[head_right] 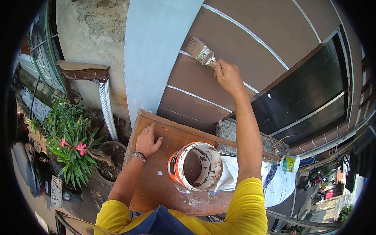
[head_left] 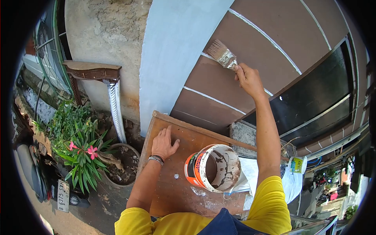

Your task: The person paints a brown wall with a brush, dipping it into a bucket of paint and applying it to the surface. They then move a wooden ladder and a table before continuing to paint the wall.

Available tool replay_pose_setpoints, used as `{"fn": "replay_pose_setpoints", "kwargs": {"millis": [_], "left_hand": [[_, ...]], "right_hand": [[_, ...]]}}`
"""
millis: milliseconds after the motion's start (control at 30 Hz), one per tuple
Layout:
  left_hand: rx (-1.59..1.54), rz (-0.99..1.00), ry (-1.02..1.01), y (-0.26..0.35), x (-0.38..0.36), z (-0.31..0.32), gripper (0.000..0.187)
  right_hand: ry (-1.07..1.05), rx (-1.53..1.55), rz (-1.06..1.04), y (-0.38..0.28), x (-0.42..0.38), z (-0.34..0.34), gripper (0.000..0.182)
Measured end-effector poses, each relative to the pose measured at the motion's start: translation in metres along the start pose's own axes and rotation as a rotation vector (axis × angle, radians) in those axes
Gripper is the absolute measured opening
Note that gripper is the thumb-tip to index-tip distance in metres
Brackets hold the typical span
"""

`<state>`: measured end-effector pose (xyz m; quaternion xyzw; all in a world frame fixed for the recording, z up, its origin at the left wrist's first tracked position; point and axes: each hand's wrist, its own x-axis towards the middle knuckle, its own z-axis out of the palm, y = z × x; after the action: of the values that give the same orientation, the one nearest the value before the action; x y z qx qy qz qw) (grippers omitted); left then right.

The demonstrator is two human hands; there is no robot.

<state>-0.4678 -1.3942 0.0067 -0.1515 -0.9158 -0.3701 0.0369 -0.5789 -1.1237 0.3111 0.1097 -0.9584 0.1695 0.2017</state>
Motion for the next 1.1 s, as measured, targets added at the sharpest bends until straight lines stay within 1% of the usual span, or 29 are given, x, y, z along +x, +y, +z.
{"fn": "replay_pose_setpoints", "kwargs": {"millis": [67,100,200,300,333,400,433,500,600,667,767,867,1100], "left_hand": [[-0.005,0.012,0.018,-0.001,-0.001,0.002,0.074],[-0.001,0.029,0.047,-0.006,-0.001,0.008,0.074],[-0.003,0.017,0.026,-0.003,-0.002,0.006,0.074],[0.019,0.039,0.081,-0.005,-0.002,0.009,0.071],[0.018,0.051,0.096,-0.004,-0.003,0.01,0.069],[0.021,0.052,0.071,-0.003,-0.005,0.01,0.07],[0.024,0.052,0.06,-0.003,-0.003,0.009,0.07],[0.031,0.067,0.076,-0.001,-0.001,0.01,0.069],[0.026,0.052,0.081,-0.001,-0.004,0.011,0.068],[0.027,0.047,0.079,-0.001,-0.002,0.01,0.067],[0.04,0.055,0.078,-0.001,-0.003,0.012,0.067],[0.063,0.066,0.085,-0.003,-0.001,0.015,0.067],[0.062,0.074,0.082,-0.003,0.0,0.015,0.066]], "right_hand": [[0.027,-0.036,-0.021,-0.001,0.002,-0.004,0.037],[0.025,-0.064,-0.003,0.0,0.002,-0.008,0.037],[0.049,-0.093,0.061,0.008,-0.013,-0.033,0.037],[0.063,-0.039,0.143,0.015,-0.045,-0.062,0.035],[0.086,-0.023,0.141,0.016,-0.058,-0.066,0.034],[0.14,0.003,0.143,0.022,-0.084,-0.074,0.032],[0.134,-0.034,0.151,0.028,-0.096,-0.075,0.029],[0.19,-0.049,0.178,0.029,-0.12,-0.079,0.029],[0.241,0.013,0.218,0.041,-0.149,-0.076,0.03],[0.353,-0.016,0.104,0.06,-0.164,-0.065,0.03],[0.298,-0.159,0.11,0.058,-0.179,-0.051,0.029],[0.249,-0.253,0.051,0.069,-0.178,-0.025,0.031],[0.244,-0.321,0.007,0.066,-0.139,0.011,0.027]]}}
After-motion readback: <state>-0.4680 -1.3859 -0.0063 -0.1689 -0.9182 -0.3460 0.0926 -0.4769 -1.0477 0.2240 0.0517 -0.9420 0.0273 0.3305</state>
